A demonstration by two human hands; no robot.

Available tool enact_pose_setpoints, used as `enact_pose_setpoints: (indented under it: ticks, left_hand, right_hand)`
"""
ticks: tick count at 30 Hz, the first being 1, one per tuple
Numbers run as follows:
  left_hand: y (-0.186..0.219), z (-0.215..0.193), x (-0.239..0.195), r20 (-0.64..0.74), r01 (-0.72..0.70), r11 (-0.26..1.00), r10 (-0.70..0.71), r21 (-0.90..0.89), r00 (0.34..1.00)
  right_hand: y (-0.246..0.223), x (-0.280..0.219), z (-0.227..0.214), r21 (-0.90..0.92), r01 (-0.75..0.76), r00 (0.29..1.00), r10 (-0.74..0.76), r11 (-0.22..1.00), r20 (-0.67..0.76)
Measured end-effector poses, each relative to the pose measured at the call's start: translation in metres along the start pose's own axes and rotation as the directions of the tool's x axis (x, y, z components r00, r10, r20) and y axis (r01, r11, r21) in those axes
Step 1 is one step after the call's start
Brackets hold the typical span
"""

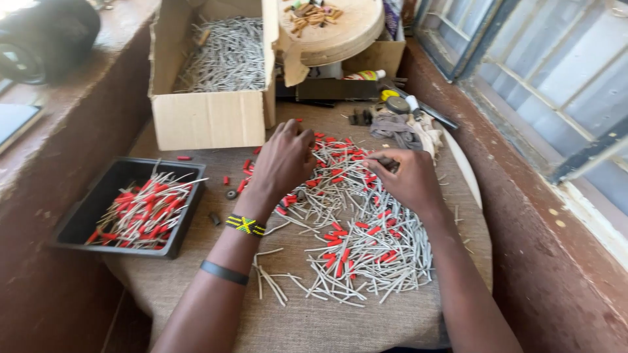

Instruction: Assembling rivets by manually sliding red plastic sleeves onto metal pins and placing them in a tray.

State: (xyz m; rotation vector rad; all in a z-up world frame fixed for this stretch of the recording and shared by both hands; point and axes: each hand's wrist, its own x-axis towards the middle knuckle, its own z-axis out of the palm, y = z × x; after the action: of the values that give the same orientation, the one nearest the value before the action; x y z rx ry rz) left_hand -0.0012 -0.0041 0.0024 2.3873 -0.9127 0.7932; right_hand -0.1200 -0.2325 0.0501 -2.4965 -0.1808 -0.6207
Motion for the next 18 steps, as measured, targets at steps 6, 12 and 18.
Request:
enact_pose_setpoints:
  ticks: [6, 12, 18]
  left_hand:
    - [0.010, -0.006, 0.003, -0.039, -0.032, 0.998, 0.030, -0.051, 0.999]
    - [0.006, 0.002, 0.001, -0.033, -0.005, 0.999, 0.003, -0.047, 0.999]
    - [0.008, 0.004, 0.001, -0.030, 0.025, 0.998, -0.026, -0.053, 0.999]
  right_hand:
    - [0.000, -0.002, -0.026, 0.026, -0.086, 0.996, 0.086, 0.996, -0.020]
    - [0.004, -0.043, -0.092, -0.218, -0.439, 0.828, 0.486, 0.872, 0.278]
    - [-0.018, -0.080, -0.095, -0.297, -0.580, 0.617, 0.647, 0.759, 0.448]
